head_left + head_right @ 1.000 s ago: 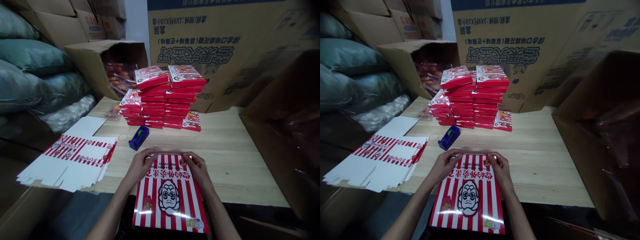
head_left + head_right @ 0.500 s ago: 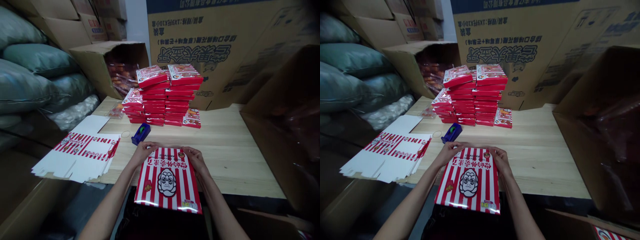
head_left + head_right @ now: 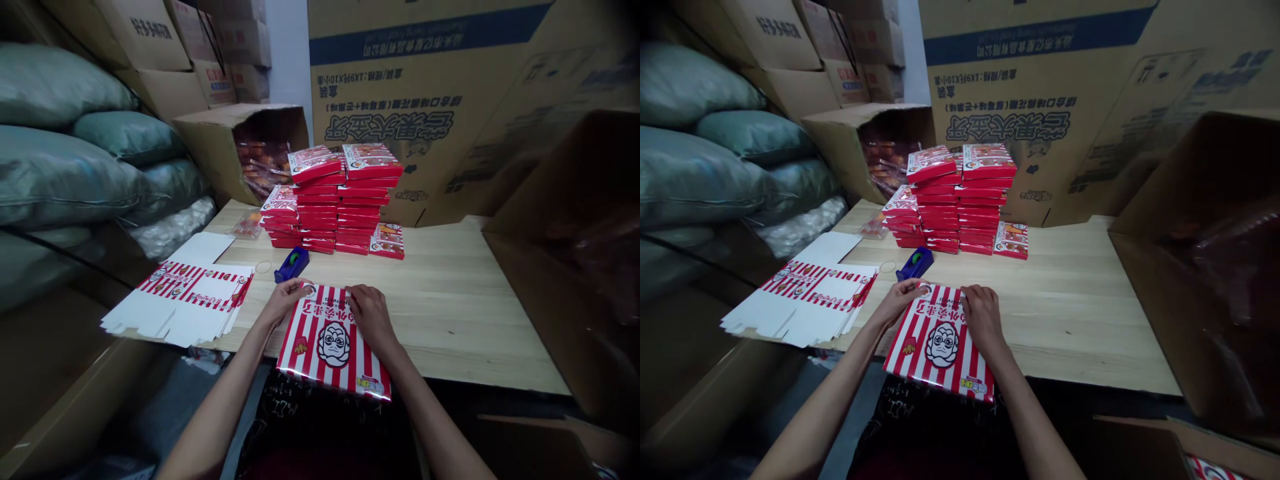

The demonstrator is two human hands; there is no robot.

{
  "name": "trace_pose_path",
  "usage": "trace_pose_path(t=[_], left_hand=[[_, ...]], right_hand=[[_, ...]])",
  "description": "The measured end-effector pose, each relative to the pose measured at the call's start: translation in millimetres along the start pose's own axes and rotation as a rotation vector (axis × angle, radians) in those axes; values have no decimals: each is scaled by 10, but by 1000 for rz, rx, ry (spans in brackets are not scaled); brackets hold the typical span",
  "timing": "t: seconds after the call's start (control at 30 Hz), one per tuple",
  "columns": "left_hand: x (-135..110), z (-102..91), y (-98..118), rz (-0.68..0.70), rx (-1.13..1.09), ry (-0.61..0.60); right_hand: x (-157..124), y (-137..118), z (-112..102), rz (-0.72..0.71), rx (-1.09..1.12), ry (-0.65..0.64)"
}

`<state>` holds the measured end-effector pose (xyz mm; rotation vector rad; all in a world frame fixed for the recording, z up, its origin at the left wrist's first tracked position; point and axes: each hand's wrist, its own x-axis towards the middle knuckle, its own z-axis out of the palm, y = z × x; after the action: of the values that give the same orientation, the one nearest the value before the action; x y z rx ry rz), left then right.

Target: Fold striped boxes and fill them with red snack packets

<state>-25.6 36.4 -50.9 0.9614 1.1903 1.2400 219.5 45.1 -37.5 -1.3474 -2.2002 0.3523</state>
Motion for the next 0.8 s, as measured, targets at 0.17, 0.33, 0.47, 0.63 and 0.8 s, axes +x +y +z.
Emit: trace_pose_path(t=[0.17,0.33,0.47,0.63,0.8], left_hand=[[20,10,-77,27,-37,106],[225,74,-42,42,-23,152],[340,69,37,50,1,149],[374,86,31,70,81,141],[439,-140,51,83,187,306]], right_hand=[[17,34,58,-6,-31,5],[145,32,153,16,-98,34],[240,21,138,-6,-149,28],[243,-8,72,-21,-161,2],[239,-10,74,-3,-148,0]])
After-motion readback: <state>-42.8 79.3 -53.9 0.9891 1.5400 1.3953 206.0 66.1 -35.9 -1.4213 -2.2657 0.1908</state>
